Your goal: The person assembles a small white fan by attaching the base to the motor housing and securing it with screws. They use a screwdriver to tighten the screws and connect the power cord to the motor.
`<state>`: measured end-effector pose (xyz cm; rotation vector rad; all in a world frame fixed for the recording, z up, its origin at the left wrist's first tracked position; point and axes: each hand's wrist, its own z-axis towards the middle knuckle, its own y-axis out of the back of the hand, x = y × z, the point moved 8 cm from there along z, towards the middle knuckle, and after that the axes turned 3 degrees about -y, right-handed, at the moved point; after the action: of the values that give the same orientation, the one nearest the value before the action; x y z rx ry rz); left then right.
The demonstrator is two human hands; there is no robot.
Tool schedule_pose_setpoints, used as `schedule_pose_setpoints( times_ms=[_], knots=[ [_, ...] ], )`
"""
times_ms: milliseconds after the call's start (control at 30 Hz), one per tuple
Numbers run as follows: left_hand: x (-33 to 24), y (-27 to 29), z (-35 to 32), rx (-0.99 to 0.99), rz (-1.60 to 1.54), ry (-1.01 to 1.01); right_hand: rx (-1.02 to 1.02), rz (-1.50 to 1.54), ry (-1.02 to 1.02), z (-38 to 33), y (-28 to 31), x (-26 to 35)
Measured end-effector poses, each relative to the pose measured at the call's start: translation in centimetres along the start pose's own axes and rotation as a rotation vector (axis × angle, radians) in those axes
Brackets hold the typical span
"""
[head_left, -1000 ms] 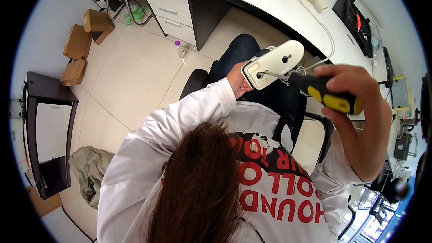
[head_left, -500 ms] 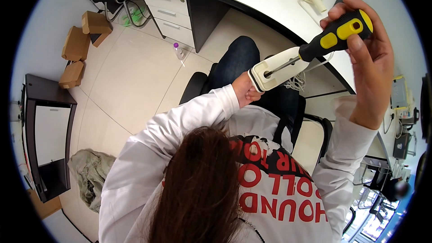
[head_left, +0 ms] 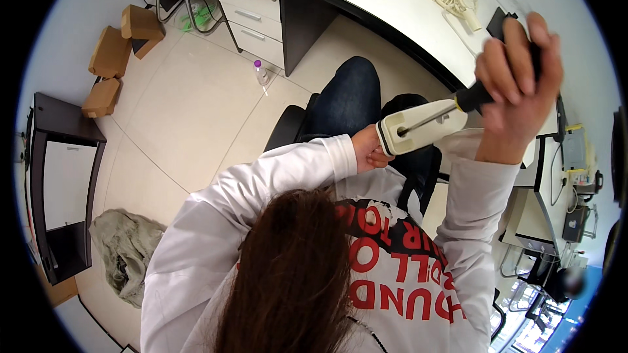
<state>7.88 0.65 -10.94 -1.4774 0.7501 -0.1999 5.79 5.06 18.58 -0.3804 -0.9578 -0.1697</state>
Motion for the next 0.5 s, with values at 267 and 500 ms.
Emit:
schedule_pose_setpoints(
  times_ms=[267,500],
  knots=[
    [4.2,-0.2,-0.1,-0.15,0.051,0.139,0.599,0.613,-0.019,-2.5,-2.0,1.6],
    [5.5,-0.1,-0.4,-0.122,0.112,0.238,-0.551,-0.27,0.274,-6.7,-0.2,6.1]
  ],
)
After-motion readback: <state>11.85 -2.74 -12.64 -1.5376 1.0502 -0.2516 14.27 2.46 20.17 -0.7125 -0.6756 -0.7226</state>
